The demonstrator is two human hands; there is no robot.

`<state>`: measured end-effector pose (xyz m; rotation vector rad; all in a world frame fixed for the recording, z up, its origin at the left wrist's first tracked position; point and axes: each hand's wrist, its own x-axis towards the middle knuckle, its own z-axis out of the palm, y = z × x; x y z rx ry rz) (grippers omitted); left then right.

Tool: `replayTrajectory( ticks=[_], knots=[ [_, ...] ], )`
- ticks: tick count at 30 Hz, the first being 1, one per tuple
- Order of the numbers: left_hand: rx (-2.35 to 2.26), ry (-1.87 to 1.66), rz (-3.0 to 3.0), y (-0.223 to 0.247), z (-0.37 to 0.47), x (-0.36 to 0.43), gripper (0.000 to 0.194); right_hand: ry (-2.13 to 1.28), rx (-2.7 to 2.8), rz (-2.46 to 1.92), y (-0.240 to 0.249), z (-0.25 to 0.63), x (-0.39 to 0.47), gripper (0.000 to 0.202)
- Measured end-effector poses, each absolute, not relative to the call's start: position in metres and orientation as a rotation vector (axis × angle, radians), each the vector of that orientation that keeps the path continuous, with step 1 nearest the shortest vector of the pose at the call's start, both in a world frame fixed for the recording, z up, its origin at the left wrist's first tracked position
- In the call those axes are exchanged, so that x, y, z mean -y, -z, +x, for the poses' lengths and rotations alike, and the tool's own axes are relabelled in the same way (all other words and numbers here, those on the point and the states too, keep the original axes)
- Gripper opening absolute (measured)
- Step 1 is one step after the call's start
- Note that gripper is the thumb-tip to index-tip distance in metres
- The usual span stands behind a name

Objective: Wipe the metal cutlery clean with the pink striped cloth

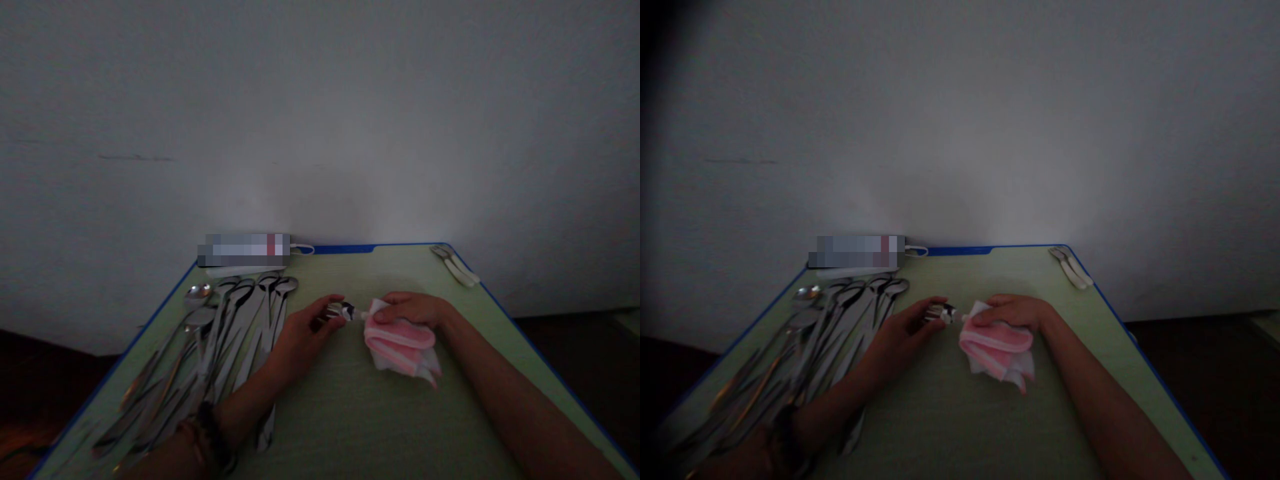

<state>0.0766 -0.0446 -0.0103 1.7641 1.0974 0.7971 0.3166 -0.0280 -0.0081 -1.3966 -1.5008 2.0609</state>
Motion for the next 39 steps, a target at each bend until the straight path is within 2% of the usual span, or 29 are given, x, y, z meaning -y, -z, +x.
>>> replayTrajectory(
  ticks=[6, 10, 18, 21, 31, 34, 39],
  knots=[
    [-1.045, -0.717, 1.917, 0.016, 0.078, 0.046, 0.036, -2.105, 1.748, -1.355, -0.002, 0.307, 0.028, 0.029],
    [-1.029, -0.722, 1.962, 0.012, 0.076, 0.048, 0.028, -2.006, 1.889, -1.399, -0.004, 0.306, 0.029, 0.029],
    [-1.039, -0.715, 2.043, 0.014, 0.081, 0.049, 0.023, -1.384, 2.499, -1.501, -0.008, 0.290, 0.031, 0.037],
    [-1.042, -0.716, 2.050, 0.015, 0.082, 0.050, 0.022, -1.278, 2.558, -1.542, -0.008, 0.287, 0.033, 0.038],
    [-1.032, -0.617, 2.192, 0.014, 0.083, 0.054, 0.024, -1.418, 2.443, -1.454, -0.004, 0.290, 0.034, 0.037],
    [-1.064, -0.575, 2.309, 0.015, 0.083, 0.053, 0.031, -1.473, 2.426, -1.417, -0.003, 0.289, 0.034, 0.038],
    [-1.073, -0.525, 2.369, 0.019, 0.083, 0.051, 0.034, -1.484, 2.453, -1.346, -0.005, 0.288, 0.032, 0.029]
  ],
)
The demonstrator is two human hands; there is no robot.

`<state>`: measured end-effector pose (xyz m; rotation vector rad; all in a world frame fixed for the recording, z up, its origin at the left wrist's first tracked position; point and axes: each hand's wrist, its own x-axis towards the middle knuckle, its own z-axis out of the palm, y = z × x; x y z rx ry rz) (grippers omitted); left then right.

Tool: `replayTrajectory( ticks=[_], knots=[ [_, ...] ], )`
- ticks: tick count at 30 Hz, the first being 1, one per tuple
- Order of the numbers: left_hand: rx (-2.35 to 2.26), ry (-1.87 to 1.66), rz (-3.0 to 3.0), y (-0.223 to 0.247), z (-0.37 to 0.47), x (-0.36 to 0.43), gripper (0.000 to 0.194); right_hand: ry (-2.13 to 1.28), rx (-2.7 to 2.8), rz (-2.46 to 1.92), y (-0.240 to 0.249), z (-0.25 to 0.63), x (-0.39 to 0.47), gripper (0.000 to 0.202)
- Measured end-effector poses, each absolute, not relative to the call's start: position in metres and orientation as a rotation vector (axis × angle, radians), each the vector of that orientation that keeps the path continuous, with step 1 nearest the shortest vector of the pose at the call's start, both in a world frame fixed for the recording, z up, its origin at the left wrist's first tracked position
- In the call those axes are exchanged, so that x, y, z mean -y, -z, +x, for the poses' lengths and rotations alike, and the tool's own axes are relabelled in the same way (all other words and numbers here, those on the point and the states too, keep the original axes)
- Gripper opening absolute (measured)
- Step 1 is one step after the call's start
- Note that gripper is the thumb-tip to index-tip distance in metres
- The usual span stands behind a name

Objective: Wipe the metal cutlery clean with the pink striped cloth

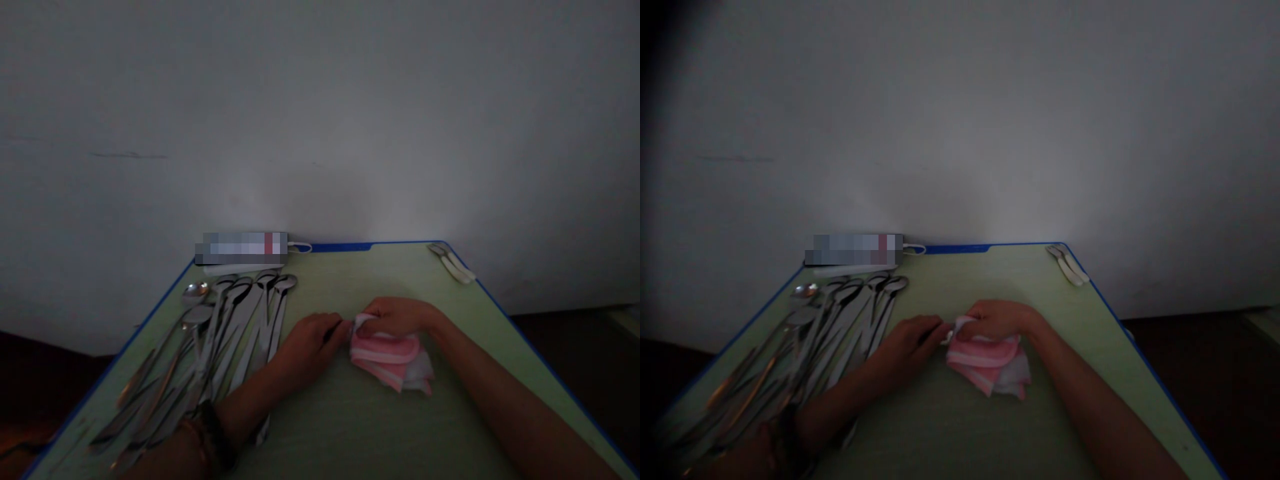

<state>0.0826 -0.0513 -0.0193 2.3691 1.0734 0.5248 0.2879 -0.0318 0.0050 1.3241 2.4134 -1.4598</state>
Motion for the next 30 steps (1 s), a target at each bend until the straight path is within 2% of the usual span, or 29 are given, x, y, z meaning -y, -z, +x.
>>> replayTrajectory(
  ticks=[7, 14, 24, 30],
  knots=[
    [-1.050, -0.512, 2.356, 0.0207, 0.0822, 0.0510, 0.034, 1.418, -2.396, 1.404, -0.0079, 0.2895, 0.0298, 0.023],
    [-1.049, -0.471, 2.322, 0.0172, 0.0813, 0.0502, 0.035, 1.451, -2.398, 1.389, -0.0041, 0.2898, 0.0314, 0.037],
    [-1.007, -0.485, 2.376, 0.0168, 0.0820, 0.0515, 0.035, 1.433, -2.432, 1.374, -0.0058, 0.2890, 0.0292, 0.022],
    [-1.046, -0.480, 2.337, 0.0161, 0.0820, 0.0510, 0.033, 1.452, -2.405, 1.415, -0.0061, 0.2896, 0.0319, 0.032]
  ],
)
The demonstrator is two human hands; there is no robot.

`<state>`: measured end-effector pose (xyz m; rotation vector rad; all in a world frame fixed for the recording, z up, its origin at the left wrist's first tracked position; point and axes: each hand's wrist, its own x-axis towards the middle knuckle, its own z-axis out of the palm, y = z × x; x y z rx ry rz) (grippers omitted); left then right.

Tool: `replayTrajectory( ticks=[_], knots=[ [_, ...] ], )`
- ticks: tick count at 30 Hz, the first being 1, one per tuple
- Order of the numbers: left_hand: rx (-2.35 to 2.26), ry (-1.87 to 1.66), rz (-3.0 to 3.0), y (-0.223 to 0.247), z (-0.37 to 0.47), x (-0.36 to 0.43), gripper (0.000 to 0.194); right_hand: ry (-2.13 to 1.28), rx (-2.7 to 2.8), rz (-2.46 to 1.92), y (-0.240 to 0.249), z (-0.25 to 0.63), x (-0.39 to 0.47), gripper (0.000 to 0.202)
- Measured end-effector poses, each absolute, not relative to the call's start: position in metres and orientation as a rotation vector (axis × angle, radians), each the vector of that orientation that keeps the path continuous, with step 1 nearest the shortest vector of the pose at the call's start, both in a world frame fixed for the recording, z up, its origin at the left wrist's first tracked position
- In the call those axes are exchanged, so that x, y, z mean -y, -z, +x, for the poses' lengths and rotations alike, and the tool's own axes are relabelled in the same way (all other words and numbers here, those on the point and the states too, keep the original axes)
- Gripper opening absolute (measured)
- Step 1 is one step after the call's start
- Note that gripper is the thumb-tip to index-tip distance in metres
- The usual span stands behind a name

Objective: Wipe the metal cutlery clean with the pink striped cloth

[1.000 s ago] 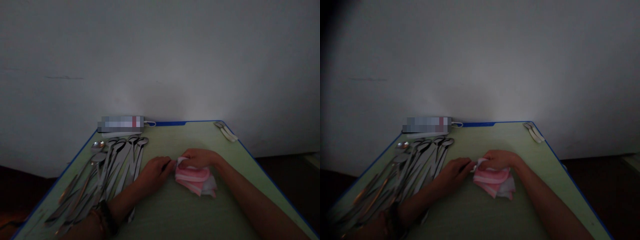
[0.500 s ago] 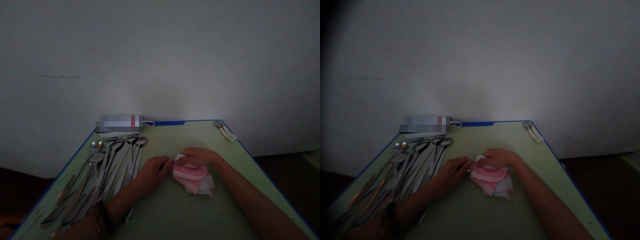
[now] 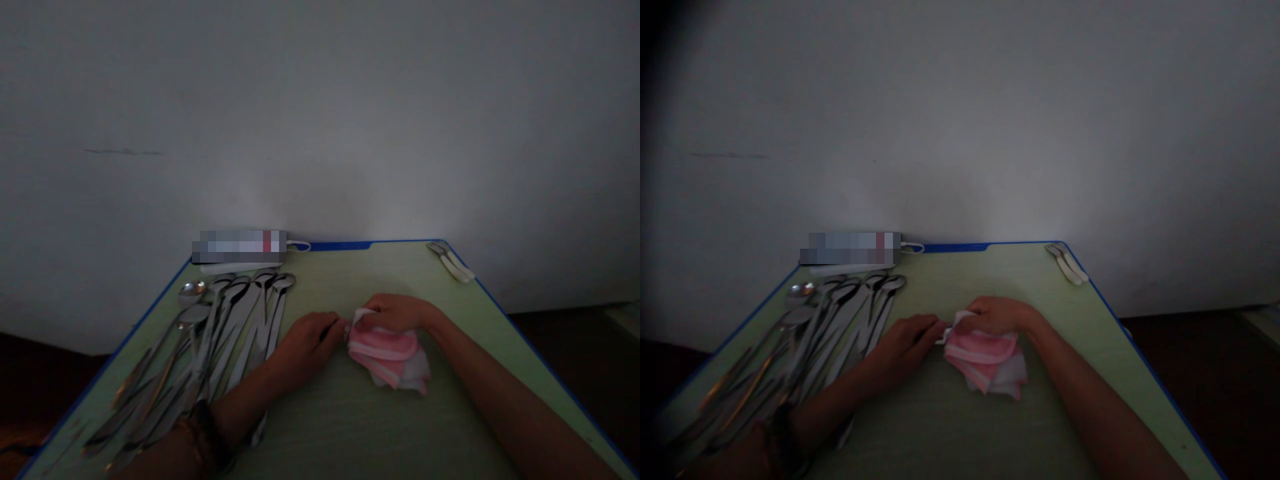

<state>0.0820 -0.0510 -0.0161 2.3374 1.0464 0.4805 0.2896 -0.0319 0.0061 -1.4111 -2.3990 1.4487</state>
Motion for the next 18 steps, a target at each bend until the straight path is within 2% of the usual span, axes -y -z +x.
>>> replayTrajectory(
  ticks=[3, 8, 18],
  knots=[
    [-1.036, -0.475, 2.344, 0.0161, 0.0825, 0.0507, 0.034, -1.483, 2.389, -1.415, -0.0071, 0.2899, 0.0323, 0.033],
    [-1.062, -0.487, 2.351, 0.0185, 0.0822, 0.0506, 0.034, -1.481, 2.439, -1.449, -0.0082, 0.2892, 0.0315, 0.025],
    [-1.071, -0.492, 2.358, 0.0184, 0.0827, 0.0493, 0.033, -1.362, 2.524, -1.489, -0.0088, 0.2801, 0.0360, 0.036]
  ],
)
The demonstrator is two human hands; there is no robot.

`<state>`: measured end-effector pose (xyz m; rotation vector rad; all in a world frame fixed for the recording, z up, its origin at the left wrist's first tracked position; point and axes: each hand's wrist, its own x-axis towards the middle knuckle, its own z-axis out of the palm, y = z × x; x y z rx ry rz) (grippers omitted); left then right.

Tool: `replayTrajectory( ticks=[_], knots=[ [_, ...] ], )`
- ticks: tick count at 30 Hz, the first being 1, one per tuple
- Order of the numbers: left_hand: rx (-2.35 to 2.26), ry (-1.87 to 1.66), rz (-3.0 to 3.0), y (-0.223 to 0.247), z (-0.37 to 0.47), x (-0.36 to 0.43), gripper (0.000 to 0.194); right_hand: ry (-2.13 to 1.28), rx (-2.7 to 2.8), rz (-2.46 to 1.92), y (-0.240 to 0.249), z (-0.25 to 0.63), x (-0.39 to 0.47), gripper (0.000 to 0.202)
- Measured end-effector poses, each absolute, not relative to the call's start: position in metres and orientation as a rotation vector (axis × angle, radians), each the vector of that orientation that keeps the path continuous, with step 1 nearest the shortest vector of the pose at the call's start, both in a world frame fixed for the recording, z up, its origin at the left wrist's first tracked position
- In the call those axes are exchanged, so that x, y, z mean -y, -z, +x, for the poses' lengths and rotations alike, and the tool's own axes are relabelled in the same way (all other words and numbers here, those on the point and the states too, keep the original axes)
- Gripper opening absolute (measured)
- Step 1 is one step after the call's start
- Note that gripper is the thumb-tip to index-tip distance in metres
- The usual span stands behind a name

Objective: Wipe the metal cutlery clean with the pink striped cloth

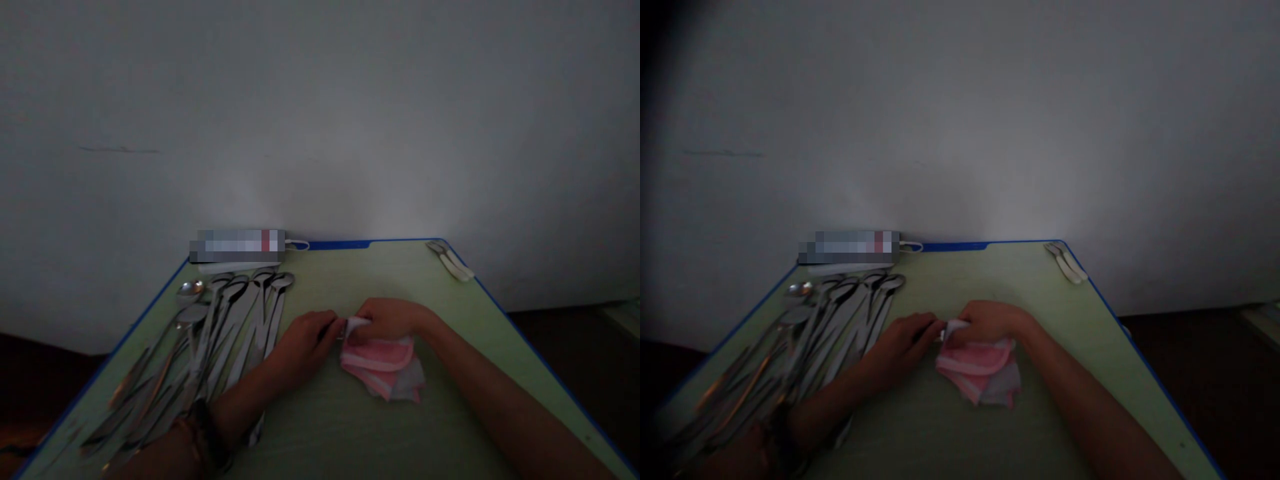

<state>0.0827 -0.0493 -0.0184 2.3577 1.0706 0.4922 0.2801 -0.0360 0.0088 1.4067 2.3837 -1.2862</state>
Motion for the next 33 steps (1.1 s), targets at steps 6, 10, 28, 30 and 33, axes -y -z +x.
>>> replayTrajectory(
  ticks=[6, 10, 28, 30, 33],
  knots=[
    [-1.087, -0.494, 2.351, 0.018, 0.082, 0.050, 0.034, 1.446, -2.362, 1.316, -0.010, 0.283, 0.033, 0.031],
    [-1.146, -0.538, 2.297, 0.016, 0.080, 0.051, 0.033, 1.472, -2.368, 1.263, -0.020, 0.290, 0.033, 0.034],
    [-1.258, -0.711, 2.116, 0.013, 0.081, 0.047, 0.032, 1.316, -2.496, 1.307, -0.046, 0.309, 0.039, 0.038],
    [-1.274, -0.736, 2.108, 0.014, 0.080, 0.046, 0.032, 1.146, -2.605, 1.366, -0.042, 0.297, 0.039, 0.040],
    [-1.273, -0.750, 2.094, 0.016, 0.079, 0.047, 0.031, 1.020, -2.689, 1.422, -0.037, 0.284, 0.042, 0.042]
  ],
)
